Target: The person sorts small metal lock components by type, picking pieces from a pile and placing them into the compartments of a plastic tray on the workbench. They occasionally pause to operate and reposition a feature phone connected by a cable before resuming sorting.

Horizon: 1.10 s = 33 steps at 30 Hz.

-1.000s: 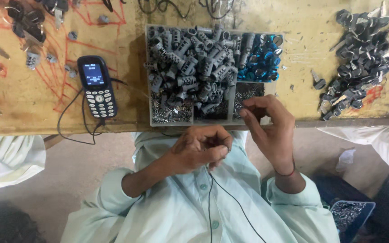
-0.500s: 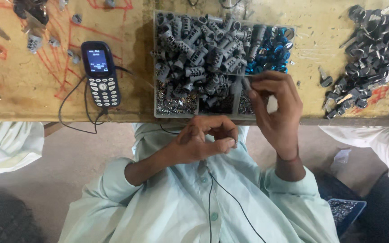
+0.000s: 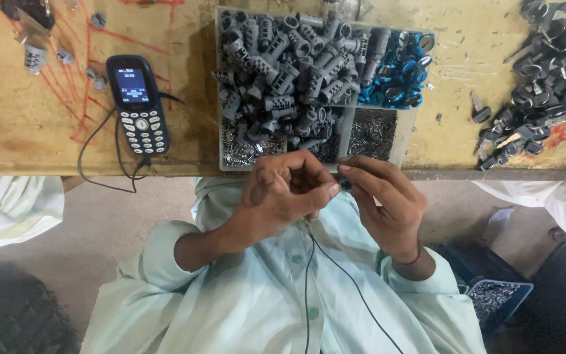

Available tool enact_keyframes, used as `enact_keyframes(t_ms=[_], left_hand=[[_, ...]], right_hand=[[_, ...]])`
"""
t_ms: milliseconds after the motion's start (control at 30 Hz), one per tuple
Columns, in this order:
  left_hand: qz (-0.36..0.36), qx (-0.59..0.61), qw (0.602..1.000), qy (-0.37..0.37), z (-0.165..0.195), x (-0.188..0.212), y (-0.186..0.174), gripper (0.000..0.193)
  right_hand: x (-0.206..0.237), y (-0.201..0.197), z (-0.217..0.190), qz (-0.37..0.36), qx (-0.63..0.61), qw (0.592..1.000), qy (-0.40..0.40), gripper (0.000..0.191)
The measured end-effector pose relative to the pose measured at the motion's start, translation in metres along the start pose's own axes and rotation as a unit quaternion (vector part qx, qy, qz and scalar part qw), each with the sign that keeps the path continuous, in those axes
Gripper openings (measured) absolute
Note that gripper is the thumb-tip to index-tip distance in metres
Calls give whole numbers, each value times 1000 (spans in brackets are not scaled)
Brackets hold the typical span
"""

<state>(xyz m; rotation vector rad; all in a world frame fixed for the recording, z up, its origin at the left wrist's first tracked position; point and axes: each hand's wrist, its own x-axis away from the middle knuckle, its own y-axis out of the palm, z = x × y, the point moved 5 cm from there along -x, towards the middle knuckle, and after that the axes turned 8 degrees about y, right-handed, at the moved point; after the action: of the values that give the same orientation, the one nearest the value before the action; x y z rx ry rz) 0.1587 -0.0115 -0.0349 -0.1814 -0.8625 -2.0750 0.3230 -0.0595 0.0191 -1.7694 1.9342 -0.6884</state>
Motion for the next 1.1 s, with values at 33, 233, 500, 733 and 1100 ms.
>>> enact_keyframes(t_ms=[33, 233, 500, 733, 1100], left_hand=[[-3, 1, 1000, 0, 1, 1, 0, 18], [-5, -3, 1000, -15, 4, 3, 2, 19], [8, -75, 996, 45, 0, 8, 5, 18], [19, -250, 934, 255, 9, 23, 20, 16], [-120, -247, 884, 379, 16, 19, 13, 17]], right_hand=[[0, 0, -1, 6, 9, 1000, -10, 36], [0, -4, -6, 4, 31, 999, -36, 35], [5, -13, -4, -33, 61, 995, -72, 38], [14, -2, -24, 19, 110, 993, -40, 42], [-12, -44, 34, -11, 107, 985, 137, 16]])
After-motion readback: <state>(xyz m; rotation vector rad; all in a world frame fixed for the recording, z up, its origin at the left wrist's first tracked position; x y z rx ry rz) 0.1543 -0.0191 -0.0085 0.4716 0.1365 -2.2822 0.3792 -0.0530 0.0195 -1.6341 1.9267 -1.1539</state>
